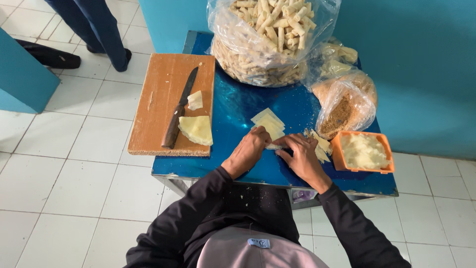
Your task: The person sits at a small blue table and takes pale dough pieces from a pile, folds and presses each piece by hand, and places the folded pieces into an orange container. They occasionally reach into a plastic bag of puffed snack sticks and a bag of brown filling beside the work area.
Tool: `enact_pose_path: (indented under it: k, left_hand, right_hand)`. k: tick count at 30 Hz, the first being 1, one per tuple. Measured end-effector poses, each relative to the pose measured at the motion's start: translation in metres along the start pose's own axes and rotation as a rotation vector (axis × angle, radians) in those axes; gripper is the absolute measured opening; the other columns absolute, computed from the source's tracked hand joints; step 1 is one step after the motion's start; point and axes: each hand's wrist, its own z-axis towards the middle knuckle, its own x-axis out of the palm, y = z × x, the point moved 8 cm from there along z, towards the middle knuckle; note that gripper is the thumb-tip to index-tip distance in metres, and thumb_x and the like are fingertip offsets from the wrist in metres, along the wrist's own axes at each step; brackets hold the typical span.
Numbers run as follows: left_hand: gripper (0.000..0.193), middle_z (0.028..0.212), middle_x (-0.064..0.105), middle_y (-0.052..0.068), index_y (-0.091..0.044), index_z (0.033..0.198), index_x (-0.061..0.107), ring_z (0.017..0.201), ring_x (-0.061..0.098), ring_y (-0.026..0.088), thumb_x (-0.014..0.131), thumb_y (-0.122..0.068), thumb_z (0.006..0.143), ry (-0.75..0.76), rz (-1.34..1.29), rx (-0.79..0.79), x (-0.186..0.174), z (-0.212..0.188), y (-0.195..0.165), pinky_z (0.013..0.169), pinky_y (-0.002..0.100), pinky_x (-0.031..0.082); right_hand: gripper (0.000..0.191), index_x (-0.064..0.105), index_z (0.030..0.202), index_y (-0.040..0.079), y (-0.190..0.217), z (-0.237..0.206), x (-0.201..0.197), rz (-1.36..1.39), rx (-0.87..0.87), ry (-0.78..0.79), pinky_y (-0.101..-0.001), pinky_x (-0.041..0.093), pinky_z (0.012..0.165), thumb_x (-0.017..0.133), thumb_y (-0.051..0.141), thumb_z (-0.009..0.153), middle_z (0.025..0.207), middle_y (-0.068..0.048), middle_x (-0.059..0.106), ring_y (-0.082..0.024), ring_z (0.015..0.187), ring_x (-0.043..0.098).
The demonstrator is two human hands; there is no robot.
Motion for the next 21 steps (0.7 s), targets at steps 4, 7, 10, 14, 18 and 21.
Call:
enact_pose_path:
  k: [4,7,10,14,18,21]
  left_hand:
    - [0.012,0.095,0.063,0.017,0.002,0.091,0.065,0.099,0.06,0.039,0.058,0.008,0.084,-0.052,0.056,0.047,0.0,0.008,0.004,0.085,0.044,0.049]
    - [0.019,0.092,0.064,0.017,0.001,0.088,0.064,0.094,0.061,0.038,0.054,0.012,0.077,-0.057,0.132,0.136,0.0,0.017,0.002,0.088,0.045,0.05]
    - [0.013,0.089,0.063,0.017,0.001,0.086,0.059,0.093,0.062,0.038,0.056,0.011,0.077,-0.012,0.125,0.123,0.0,0.026,0.004,0.087,0.046,0.051]
    - [0.009,0.097,0.062,0.017,0.0,0.09,0.059,0.092,0.062,0.04,0.06,0.009,0.087,0.056,0.032,-0.003,-0.001,0.024,0.007,0.076,0.047,0.05]
    - [0.024,0.103,0.058,0.016,0.0,0.095,0.055,0.096,0.062,0.042,0.066,0.01,0.076,0.073,0.025,0.128,-0.008,0.018,-0.009,0.076,0.049,0.051]
    - [0.029,0.107,0.056,0.016,0.0,0.1,0.053,0.096,0.061,0.043,0.066,0.011,0.076,0.057,-0.003,0.138,-0.01,0.011,-0.011,0.076,0.049,0.051]
  right_hand:
    - [0.008,0.076,0.092,0.014,-0.011,0.008,0.004,-0.035,0.046,-0.037,-0.0432,0.031,0.079,0.077,0.02,0.088,0.085,0.002,0.071,-0.017,0.085,0.064]
    - [0.009,0.073,0.095,0.012,-0.027,0.016,0.014,0.063,0.122,-0.003,-0.0362,0.038,0.076,0.075,0.021,0.095,0.086,-0.001,0.067,-0.018,0.085,0.063]
    - [0.011,0.072,0.096,0.01,-0.028,0.018,0.014,0.104,0.109,-0.086,-0.0333,0.042,0.072,0.075,0.02,0.092,0.089,-0.001,0.067,-0.019,0.083,0.064]
    - [0.007,0.073,0.097,0.012,-0.01,0.012,0.012,-0.031,0.023,-0.105,-0.0388,0.037,0.079,0.074,0.017,0.093,0.088,0.0,0.069,-0.018,0.083,0.064]
    - [0.006,0.073,0.096,0.013,0.012,0.006,0.003,-0.1,-0.085,-0.129,-0.0417,0.032,0.082,0.074,0.017,0.091,0.091,0.001,0.07,-0.02,0.092,0.064]
    - [0.009,0.074,0.095,0.013,0.015,0.007,0.003,-0.105,-0.094,-0.108,-0.0421,0.031,0.082,0.075,0.02,0.089,0.089,0.001,0.07,-0.02,0.091,0.063]
